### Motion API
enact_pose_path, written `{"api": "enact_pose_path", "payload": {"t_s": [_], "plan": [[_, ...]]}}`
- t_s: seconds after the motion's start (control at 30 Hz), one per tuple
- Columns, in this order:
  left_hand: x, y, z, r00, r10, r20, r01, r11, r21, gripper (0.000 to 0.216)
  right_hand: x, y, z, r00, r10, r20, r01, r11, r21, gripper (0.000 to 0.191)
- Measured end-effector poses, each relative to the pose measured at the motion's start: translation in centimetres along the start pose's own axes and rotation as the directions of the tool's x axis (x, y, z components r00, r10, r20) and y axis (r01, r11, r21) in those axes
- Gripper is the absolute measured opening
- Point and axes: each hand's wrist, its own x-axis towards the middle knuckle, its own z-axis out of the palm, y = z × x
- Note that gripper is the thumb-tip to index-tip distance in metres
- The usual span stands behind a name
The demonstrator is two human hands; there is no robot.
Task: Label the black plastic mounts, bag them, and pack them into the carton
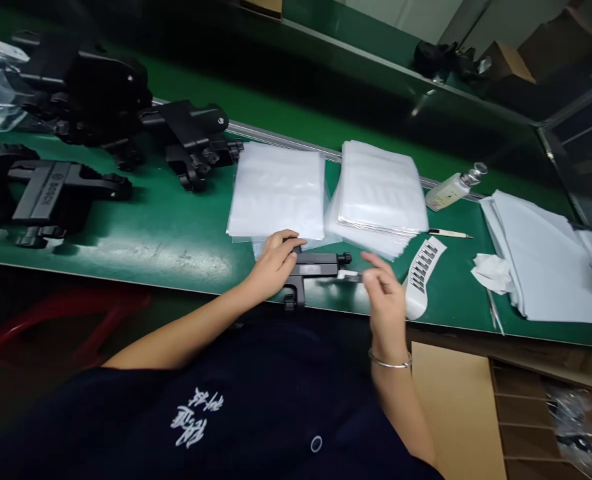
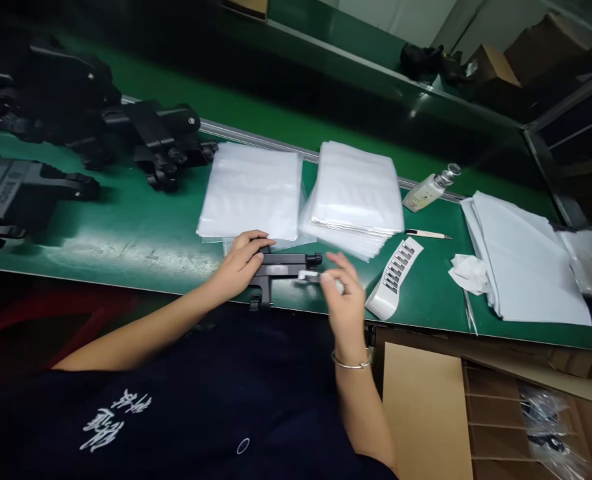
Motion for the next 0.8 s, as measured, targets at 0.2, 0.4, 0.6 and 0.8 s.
{"api": "enact_pose_path", "payload": {"t_s": [0.2,0.4,0.6,0.8], "plan": [[-0.5,0.7,0.9,1.0,0.031,-0.004,-0.031,0.999,-0.016,0.036,0.4,-0.2,6.0,0.99,0.06,0.129,-0.056,0.998,-0.038,0.021],[-0.5,0.7,0.9,0.999,0.044,-0.016,-0.044,0.998,-0.034,0.035,1.1,0.2,6.3,0.992,0.081,0.093,-0.073,0.994,-0.082,0.021],[-0.4,0.8,0.9,0.999,0.051,-0.018,-0.051,0.998,-0.038,0.035,1.0,0.1,6.4,0.99,0.086,0.108,-0.076,0.992,-0.097,0.021],[-0.4,0.8,0.7,0.999,0.048,-0.014,-0.049,0.998,-0.042,0.035,1.0,0.0,6.3,0.989,0.094,0.118,-0.081,0.991,-0.108,0.022]]}}
